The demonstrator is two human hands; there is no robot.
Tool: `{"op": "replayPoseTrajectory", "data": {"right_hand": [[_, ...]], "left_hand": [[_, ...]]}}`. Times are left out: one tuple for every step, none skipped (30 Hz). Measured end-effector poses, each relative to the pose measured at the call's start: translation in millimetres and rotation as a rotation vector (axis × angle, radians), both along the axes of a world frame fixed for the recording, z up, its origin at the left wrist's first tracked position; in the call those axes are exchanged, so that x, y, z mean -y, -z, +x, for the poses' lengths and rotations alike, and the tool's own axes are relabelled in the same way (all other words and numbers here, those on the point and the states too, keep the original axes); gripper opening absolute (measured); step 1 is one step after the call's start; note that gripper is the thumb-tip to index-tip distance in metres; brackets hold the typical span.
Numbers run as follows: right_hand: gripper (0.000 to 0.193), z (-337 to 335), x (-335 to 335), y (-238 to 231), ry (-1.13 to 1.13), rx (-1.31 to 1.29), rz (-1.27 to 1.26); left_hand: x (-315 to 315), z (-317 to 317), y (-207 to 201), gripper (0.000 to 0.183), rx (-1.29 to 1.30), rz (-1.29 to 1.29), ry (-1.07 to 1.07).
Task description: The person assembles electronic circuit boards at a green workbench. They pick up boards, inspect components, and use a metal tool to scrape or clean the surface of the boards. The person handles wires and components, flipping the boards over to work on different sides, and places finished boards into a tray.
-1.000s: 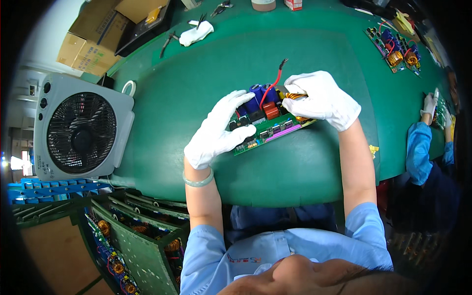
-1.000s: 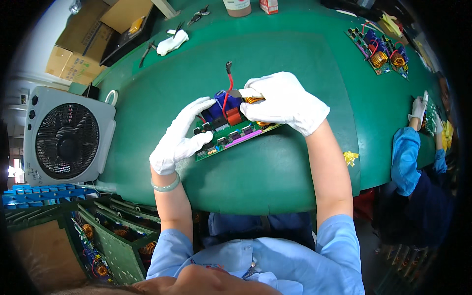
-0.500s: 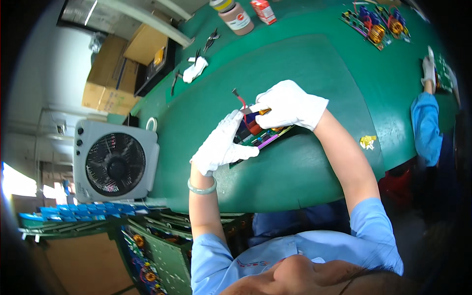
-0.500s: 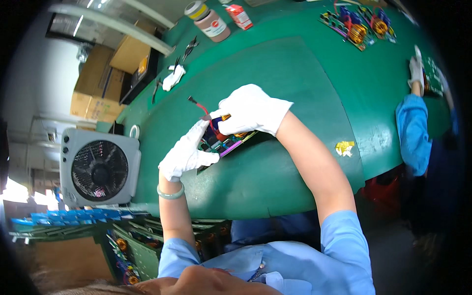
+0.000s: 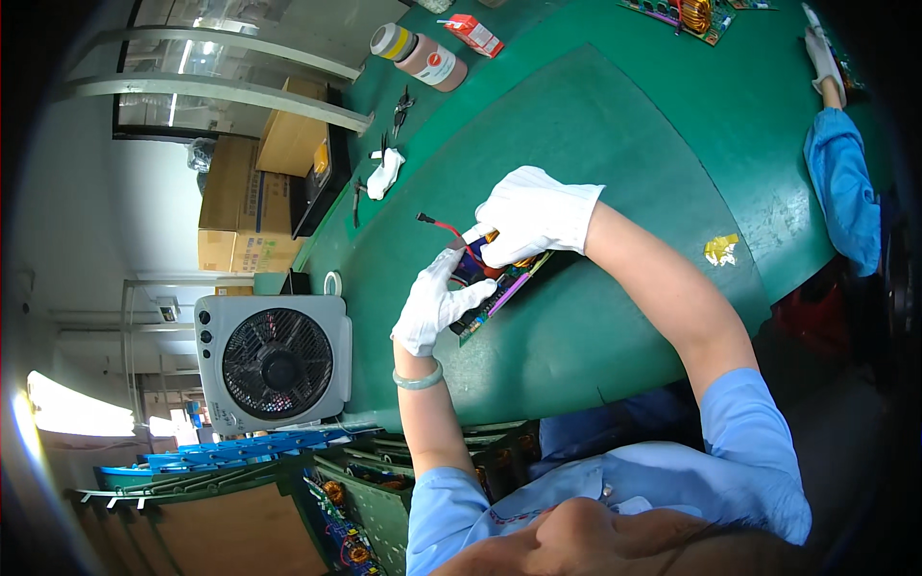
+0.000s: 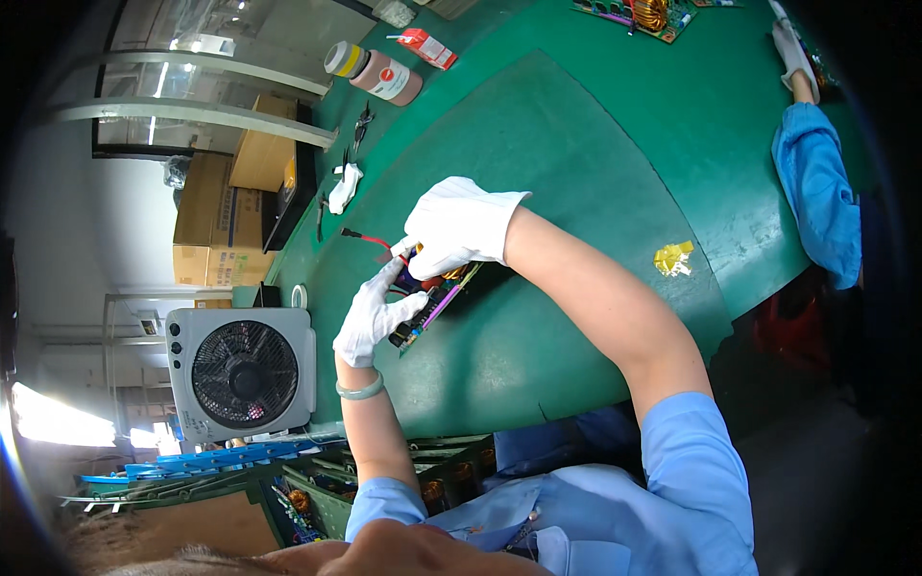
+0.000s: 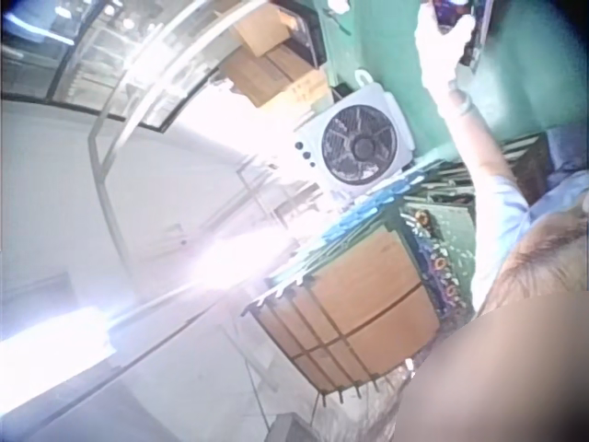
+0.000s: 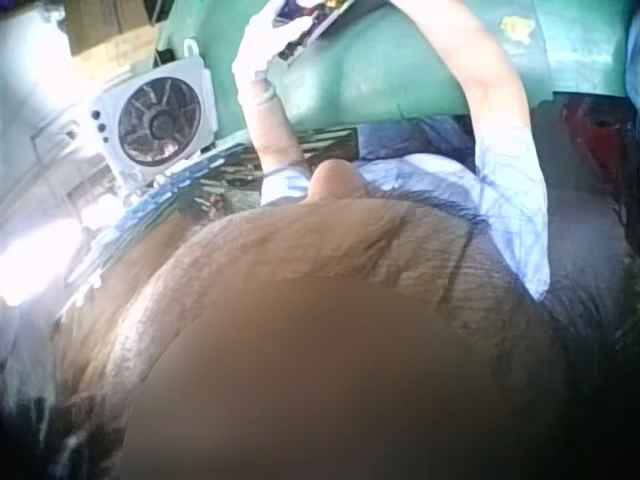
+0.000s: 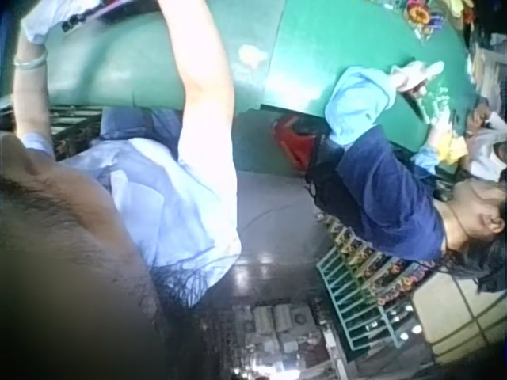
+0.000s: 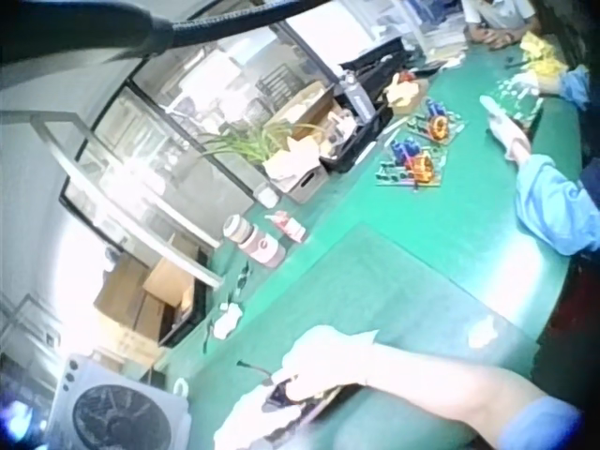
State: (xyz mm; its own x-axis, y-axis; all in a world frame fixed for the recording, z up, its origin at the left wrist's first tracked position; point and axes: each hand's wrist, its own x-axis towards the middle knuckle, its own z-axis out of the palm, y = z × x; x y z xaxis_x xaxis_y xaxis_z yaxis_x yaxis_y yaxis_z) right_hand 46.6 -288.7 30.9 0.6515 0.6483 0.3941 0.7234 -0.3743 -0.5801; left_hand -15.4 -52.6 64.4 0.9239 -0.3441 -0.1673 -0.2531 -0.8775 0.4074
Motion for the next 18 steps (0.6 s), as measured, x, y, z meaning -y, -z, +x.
{"op": "replayPoseTrajectory", "data": {"right_hand": [[0.036, 0, -1, 1, 0.005, 0.009, -0.001], [0.036, 1, -2, 3, 0.01, 0.019, -0.001], [0.037, 1, -4, 3, 0.012, 0.029, -0.005], [0.037, 1, -3, 2, 0.009, 0.016, -0.014], [0.037, 0, -2, 0, 0.005, 0.003, -0.022], [0.037, 0, 0, -2, 0.002, -0.006, -0.029], [0.037, 0, -1, -3, 0.007, -0.02, -0.054], [0.037, 1, -1, -3, 0.013, -0.034, -0.08], [0.037, 1, -1, -4, 0.019, -0.047, -0.104], [0.037, 0, -2, -4, 0.018, -0.043, -0.09], [0.036, 0, -3, -4, 0.018, -0.039, -0.075], [0.036, 0, -3, -3, 0.024, -0.037, -0.063], [0.036, 1, -4, -2, 0.024, -0.024, -0.066], [0.036, 2, -4, -1, 0.024, -0.011, -0.069], [0.036, 2, -4, 0, 0.024, -0.001, -0.073], [0.036, 2, -4, 2, 0.024, 0.011, -0.042], [0.036, 3, -2, 4, 0.024, 0.023, -0.012], [0.036, 2, -3, 5, 0.017, 0.032, 0.021]], "left_hand": [[-4, -1, 3, 0.093, 0.02, 0.008, 0.014], [-7, -1, 4, 0.091, 0.04, 0.015, 0.028], [-5, -2, 3, 0.09, 0.035, 0.023, 0.03], [-1, -3, -1, 0.088, 0.029, 0.031, 0.032], [3, -4, -4, 0.087, 0.022, 0.038, 0.033], [7, -4, -7, 0.086, 0.027, 0.011, 0.048], [11, -5, -9, 0.085, 0.032, -0.017, 0.063], [13, -5, -11, 0.084, 0.038, -0.045, 0.079], [10, -5, -10, 0.084, 0.033, -0.041, 0.067], [7, -4, -8, 0.084, 0.029, -0.037, 0.056], [5, -4, -8, 0.084, 0.025, -0.033, 0.045], [7, -3, -9, 0.082, -0.039, 0.011, -0.027], [11, -3, -11, 0.08, -0.103, 0.055, -0.099], [15, -3, -13, 0.078, -0.166, 0.099, -0.17], [19, -4, -13, 0.078, -0.118, 0.096, -0.133], [23, -7, -11, 0.079, -0.07, 0.094, -0.095], [27, -7, -11, 0.079, -0.039, 0.092, -0.078], [29, -9, -11, 0.079, -0.01, 0.093, -0.067]]}}
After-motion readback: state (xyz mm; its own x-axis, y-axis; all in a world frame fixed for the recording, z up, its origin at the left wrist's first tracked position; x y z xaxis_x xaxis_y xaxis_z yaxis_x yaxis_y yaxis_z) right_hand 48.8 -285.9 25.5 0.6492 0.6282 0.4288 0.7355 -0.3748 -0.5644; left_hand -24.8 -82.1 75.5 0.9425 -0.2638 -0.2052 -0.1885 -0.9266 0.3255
